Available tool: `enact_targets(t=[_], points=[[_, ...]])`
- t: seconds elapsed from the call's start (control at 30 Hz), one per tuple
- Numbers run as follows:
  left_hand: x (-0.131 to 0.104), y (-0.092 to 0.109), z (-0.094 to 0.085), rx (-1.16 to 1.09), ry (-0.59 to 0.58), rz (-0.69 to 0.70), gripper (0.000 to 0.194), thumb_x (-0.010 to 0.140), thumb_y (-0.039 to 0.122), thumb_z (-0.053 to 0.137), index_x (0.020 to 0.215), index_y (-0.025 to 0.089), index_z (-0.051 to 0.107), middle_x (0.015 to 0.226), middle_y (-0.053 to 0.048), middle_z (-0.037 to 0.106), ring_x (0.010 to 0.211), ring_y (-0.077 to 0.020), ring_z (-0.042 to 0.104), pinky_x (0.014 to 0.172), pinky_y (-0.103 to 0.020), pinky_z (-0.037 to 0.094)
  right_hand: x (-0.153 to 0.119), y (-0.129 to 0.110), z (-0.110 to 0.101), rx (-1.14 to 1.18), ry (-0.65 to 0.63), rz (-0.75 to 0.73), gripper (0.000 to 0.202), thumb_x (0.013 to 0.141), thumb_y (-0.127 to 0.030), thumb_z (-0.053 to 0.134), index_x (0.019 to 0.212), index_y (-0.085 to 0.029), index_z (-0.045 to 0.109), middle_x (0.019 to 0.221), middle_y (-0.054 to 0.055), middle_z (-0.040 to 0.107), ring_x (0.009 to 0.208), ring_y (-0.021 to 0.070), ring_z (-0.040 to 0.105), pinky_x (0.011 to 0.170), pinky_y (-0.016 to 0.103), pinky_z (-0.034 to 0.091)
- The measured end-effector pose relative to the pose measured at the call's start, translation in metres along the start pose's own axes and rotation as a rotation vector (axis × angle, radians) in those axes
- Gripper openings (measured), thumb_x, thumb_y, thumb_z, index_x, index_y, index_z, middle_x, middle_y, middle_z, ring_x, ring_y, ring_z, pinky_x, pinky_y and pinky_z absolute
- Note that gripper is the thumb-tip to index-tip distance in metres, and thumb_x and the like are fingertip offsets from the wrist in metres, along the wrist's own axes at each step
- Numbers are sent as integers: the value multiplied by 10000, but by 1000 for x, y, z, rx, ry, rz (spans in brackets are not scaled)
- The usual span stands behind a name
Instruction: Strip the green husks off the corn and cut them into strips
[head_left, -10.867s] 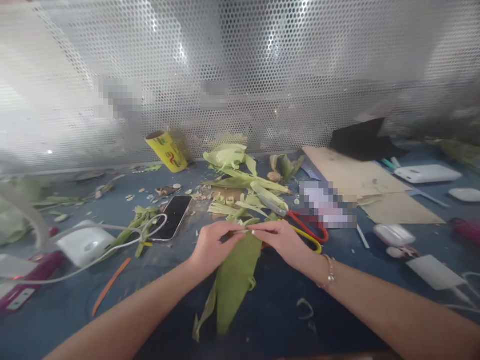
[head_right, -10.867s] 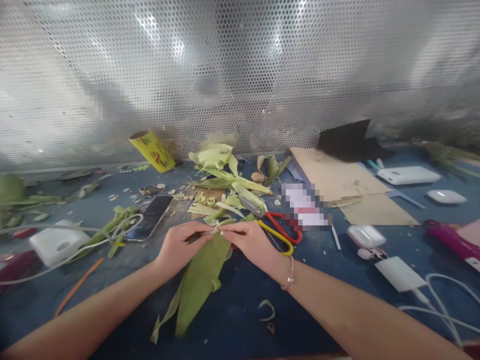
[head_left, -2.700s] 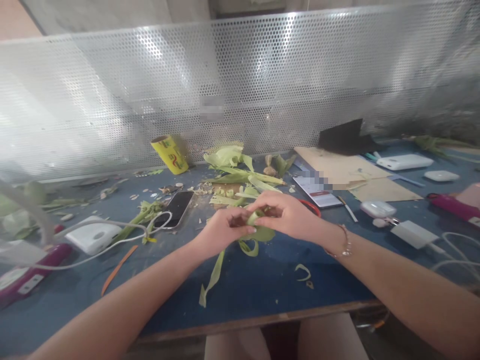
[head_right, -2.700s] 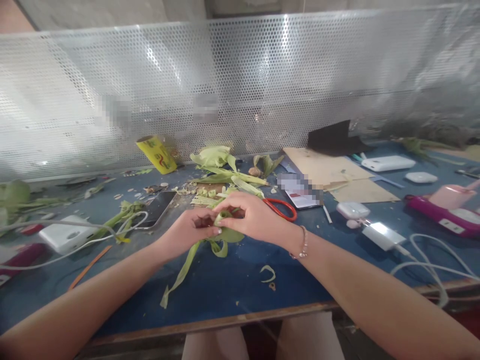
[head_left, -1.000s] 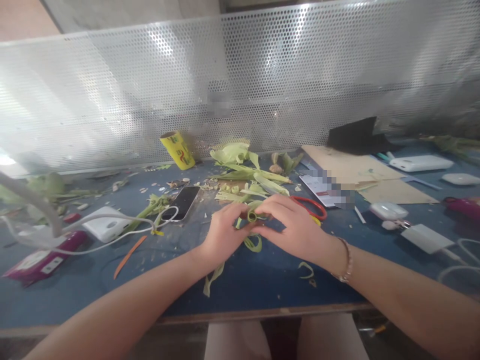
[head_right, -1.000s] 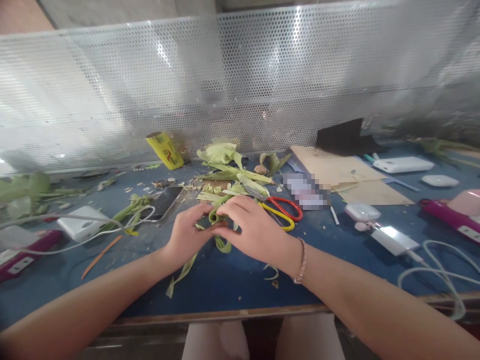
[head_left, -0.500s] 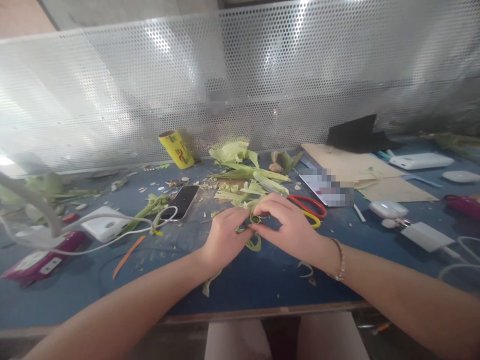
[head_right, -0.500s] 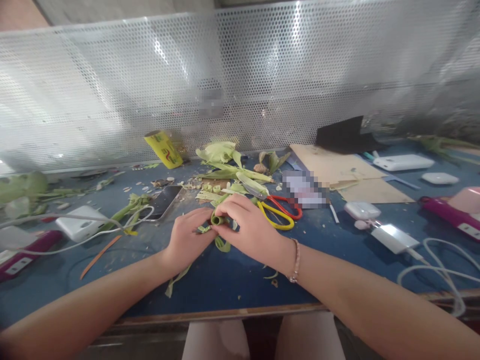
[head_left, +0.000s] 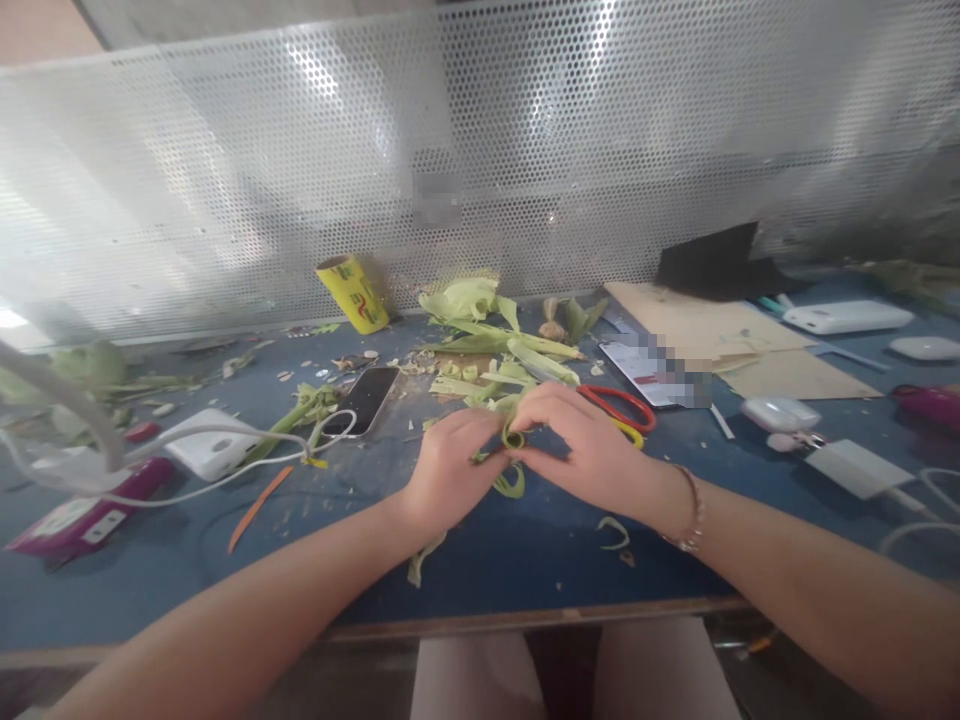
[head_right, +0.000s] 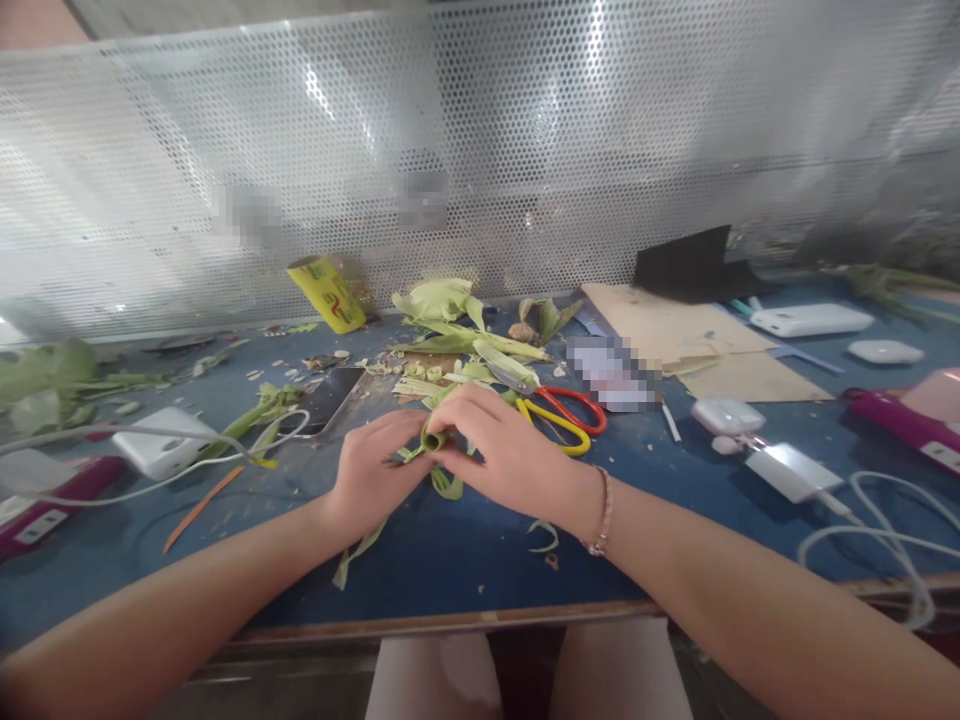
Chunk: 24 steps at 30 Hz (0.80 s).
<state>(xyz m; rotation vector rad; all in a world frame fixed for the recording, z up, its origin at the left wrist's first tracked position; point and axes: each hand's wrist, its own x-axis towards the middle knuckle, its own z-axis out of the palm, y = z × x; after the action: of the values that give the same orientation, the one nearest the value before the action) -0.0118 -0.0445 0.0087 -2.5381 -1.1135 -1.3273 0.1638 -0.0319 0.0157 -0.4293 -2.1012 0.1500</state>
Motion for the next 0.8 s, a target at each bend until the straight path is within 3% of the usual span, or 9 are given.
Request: enact_targets(t=[0.17, 0.43, 0.8], points=[[5, -9, -3, 70, 150, 214, 73, 761, 118, 581, 792, 166, 627, 696, -40, 678, 689, -156, 638, 650, -268, 515, -1, -11, -3, -119, 92, -59, 50, 846, -168, 569, 887, -195, 572, 850, 42, 570, 808, 155, 570, 725, 312, 506], [8, -23, -6, 185, 136, 362, 129, 768, 107, 602, 882, 166, 618, 768, -49, 685, 711, -147, 609, 671, -280, 500, 2, -9, -1, -192, 57, -10, 116, 873, -136, 509, 849, -162, 619, 797, 49, 576, 757, 145, 561, 711, 300, 504], [7, -26, -6, 231, 100, 368, 169, 769, 109, 616, 934, 142, 632, 795, -66, 688, 729, -157, 599, 693, -294, 495, 2, -1, -3, -171, -15, -4, 151, 874, -128, 498, 804, -130, 632, 749, 41, 555, 706, 130, 533, 673, 273, 482]])
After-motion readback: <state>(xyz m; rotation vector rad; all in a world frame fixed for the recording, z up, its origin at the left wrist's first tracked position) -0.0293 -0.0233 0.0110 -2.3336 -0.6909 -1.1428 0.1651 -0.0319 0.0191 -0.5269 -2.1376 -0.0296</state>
